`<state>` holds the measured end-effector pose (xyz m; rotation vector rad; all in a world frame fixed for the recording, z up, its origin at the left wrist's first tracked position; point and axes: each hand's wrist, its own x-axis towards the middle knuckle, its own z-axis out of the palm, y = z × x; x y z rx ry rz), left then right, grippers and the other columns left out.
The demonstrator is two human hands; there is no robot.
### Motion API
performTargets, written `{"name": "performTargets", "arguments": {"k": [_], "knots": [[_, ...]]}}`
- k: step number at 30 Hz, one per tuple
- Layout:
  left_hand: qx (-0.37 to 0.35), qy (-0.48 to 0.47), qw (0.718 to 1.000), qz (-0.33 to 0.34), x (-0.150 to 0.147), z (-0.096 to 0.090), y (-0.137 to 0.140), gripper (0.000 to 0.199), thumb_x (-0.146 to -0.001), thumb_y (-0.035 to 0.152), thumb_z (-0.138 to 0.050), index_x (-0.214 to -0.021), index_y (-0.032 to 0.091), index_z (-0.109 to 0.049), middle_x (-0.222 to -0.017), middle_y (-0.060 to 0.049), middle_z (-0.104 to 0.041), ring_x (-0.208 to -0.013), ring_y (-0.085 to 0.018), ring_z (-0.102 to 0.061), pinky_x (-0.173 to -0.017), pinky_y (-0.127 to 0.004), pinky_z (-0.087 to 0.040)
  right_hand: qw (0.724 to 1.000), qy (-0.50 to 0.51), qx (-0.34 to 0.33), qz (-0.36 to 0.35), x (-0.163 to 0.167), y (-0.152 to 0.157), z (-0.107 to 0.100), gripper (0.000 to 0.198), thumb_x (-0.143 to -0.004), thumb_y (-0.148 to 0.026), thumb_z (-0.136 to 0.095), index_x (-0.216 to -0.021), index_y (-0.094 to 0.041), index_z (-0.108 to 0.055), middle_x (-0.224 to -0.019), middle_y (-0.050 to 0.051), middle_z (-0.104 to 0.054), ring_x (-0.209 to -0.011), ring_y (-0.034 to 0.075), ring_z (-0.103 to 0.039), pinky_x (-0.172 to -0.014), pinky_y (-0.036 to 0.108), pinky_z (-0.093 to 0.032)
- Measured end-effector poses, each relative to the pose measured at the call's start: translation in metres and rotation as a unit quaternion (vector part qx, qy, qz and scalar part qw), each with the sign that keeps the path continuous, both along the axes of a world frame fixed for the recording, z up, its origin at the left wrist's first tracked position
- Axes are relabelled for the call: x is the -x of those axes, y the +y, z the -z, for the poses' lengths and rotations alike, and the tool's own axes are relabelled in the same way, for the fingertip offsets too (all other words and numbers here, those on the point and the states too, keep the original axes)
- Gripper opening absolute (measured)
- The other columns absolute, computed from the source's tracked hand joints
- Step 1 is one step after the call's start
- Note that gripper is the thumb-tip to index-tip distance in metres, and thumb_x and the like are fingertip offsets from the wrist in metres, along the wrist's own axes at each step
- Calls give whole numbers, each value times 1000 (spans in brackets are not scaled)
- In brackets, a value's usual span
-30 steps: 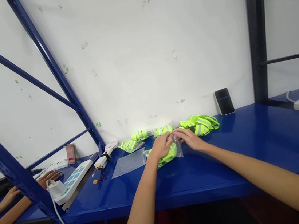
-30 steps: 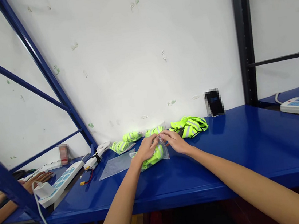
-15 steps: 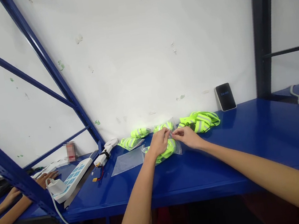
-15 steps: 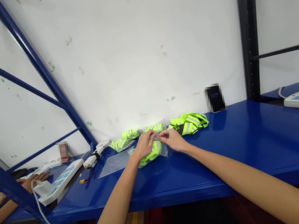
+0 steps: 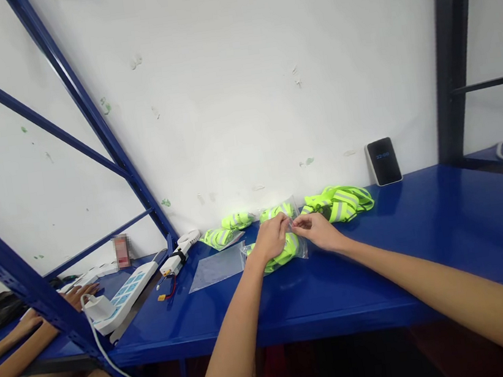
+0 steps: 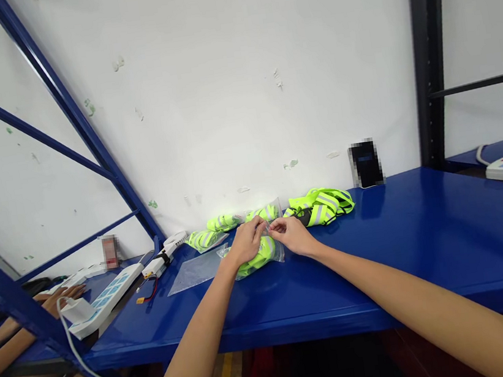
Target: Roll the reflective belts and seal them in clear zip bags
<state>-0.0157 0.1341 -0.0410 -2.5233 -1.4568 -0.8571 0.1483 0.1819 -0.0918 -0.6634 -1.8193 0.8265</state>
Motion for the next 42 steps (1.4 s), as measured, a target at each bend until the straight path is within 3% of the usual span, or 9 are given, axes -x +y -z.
{"name": "performTargets", "arguments": {"k": [9,18,23,29,32,37,42], "knots": [[20,-18,999,17,0,-4,-5,28,-98,33,-28,-89,22,-52,-78,-1,-59,-71,-17,-53,-68,-28,-36,999,14,23,-37,-2,-4,-4,31,-77,-45,-63,-81,-15,-68,-81,7,-70,-76,21,-63,-74,34,-49],[31,-46,998,21,1,-4,-5,27,-96,36,-35,-89,20,-56,-73,0,-59,-67,-16,-53,-64,-27,-36,1000,-1,-8,-24,-1,-4,-2,30,-81,-43,-60,-81,-14,-66,-79,6,-68,-72,20,-61,-69,31,-48],[48,-70,996,32,2,-4,-3,22,-91,37,-45,-90,19,-58,-82,0,-63,-71,-15,-54,-67,-26,-38,1000,-15,-23,-3,0,-10,-4,34,-84,-46,-56,-85,-14,-68,-80,6,-69,-71,19,-60,-66,31,-47],[50,-116,992,31,6,-7,-5,20,-90,33,-45,-87,17,-58,-78,1,-61,-61,-11,-47,-61,-24,-36,999,11,24,-45,-1,-10,-6,33,-81,-45,-60,-91,-15,-70,-89,7,-72,-82,23,-64,-76,34,-49],[51,-159,985,41,10,-10,-9,20,-90,33,-45,-88,17,-57,-79,1,-60,-58,-10,-45,-56,-22,-34,998,5,40,-45,-1,-11,-7,30,-79,-42,-61,-85,-14,-71,-81,6,-71,-76,22,-63,-73,33,-49],[87,-185,977,66,13,-20,-10,24,-87,37,-51,-88,15,-60,-85,-3,-64,-72,-13,-55,-65,-23,-42,1000,-3,-12,-10,0,-17,-9,25,-80,-39,-60,-80,-16,-69,-77,5,-70,-69,19,-61,-66,30,-47],[156,-128,977,70,13,-33,-7,27,-79,38,-62,-87,13,-68,-85,-6,-69,-75,-17,-60,-69,-26,-46,998,-10,-59,19,-1,-22,-10,26,-84,-39,-56,-82,-17,-69,-77,5,-70,-70,20,-61,-65,30,-46]]}}
